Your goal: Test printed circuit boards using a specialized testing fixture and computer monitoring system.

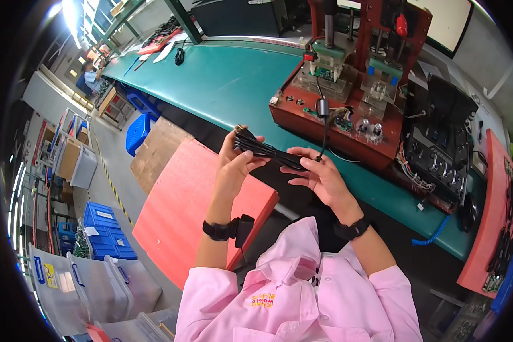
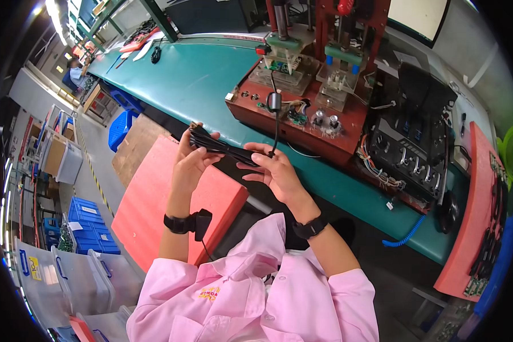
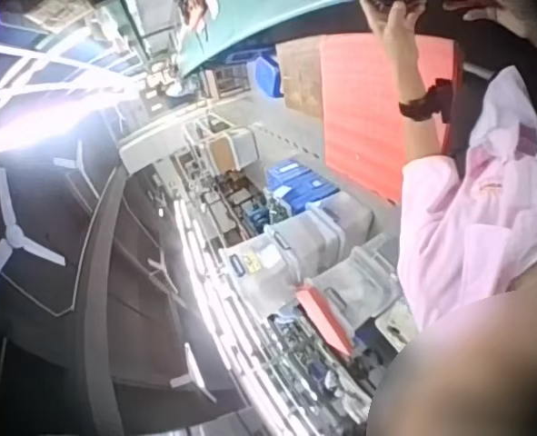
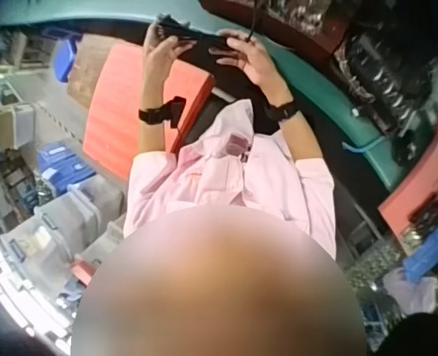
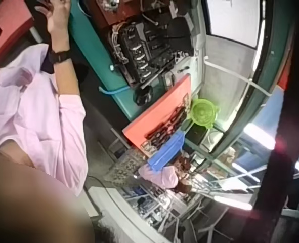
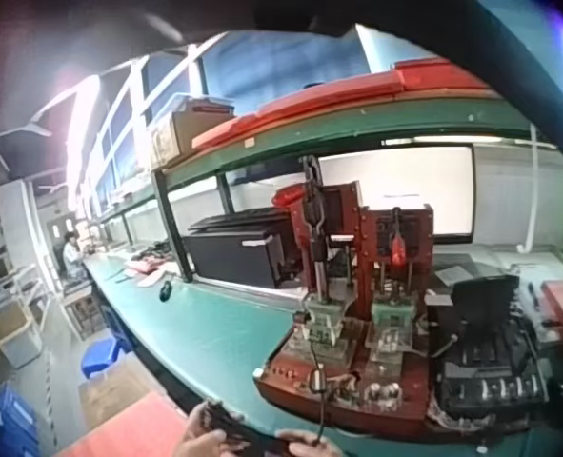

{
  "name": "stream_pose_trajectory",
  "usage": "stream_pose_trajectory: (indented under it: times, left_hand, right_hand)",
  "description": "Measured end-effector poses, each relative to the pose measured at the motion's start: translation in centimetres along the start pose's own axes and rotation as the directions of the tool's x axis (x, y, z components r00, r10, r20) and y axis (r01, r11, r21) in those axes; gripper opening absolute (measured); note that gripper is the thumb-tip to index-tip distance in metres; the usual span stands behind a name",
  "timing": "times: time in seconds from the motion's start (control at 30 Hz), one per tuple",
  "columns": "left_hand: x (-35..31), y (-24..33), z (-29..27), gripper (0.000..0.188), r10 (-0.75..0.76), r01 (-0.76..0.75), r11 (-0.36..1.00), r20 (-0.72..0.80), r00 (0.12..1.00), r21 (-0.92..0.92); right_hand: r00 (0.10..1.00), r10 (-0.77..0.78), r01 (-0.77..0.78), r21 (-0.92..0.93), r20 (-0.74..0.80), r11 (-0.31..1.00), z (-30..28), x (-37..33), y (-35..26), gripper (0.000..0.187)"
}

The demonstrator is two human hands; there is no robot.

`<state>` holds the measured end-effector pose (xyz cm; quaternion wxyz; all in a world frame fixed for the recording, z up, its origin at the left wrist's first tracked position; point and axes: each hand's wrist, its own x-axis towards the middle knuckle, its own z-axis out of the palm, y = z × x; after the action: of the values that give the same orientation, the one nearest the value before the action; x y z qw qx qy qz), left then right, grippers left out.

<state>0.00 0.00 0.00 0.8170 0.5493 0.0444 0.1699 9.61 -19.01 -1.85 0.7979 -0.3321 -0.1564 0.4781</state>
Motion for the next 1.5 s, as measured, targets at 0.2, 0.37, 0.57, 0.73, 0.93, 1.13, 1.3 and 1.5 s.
stream_pose_trajectory:
  times: [0.2,0.37,0.57,0.73,0.93,1.13,1.3,1.5]
  left_hand:
    - [1.0,1.4,0.0,0.041,0.0,0.002,0.994,-0.022,1.0,0.113]
    - [0.9,2.1,-0.8,0.03,0.001,0.044,0.868,-0.09,0.996,0.495]
    - [2.5,0.4,-1.1,0.03,0.339,-0.17,0.416,0.022,0.94,0.893]
    - [3.7,-2.2,2.2,0.034,0.483,-0.091,0.205,-0.02,0.875,0.974]
    - [3.2,-2.7,3.6,0.03,0.523,-0.161,-0.046,0.161,0.837,0.986]
    - [4.0,-1.8,2.9,0.019,0.467,-0.102,0.071,0.057,0.883,0.992]
    - [4.8,-1.1,3.2,0.016,0.505,-0.182,-0.046,0.18,0.844,0.982]
    - [5.5,0.0,4.7,0.016,0.46,-0.077,-0.078,0.104,0.882,0.994]
  right_hand:
    - [0.981,-0.164,0.16,-0.046,-0.101,0.986,-0.4,1.2,1.3,0.035]
    - [0.968,-0.234,0.228,-0.071,-0.094,0.971,-1.1,1.8,1.9,0.038]
    - [0.967,-0.244,0.198,-0.378,-0.075,0.904,-1.3,2.2,1.9,0.036]
    - [0.972,-0.219,0.155,-0.468,-0.085,0.87,-0.6,3.1,2.6,0.034]
    - [0.976,-0.168,0.133,-0.231,-0.141,0.964,0.8,3.1,2.6,0.034]
    - [0.957,-0.11,-0.019,-0.432,-0.27,0.902,1.3,1.3,-0.1,0.03]
    - [0.877,-0.469,0.269,-0.699,-0.107,0.663,1.0,1.2,-0.1,0.027]
    - [0.888,-0.444,0.259,-0.666,-0.121,0.699,0.6,1.0,0.0,0.024]
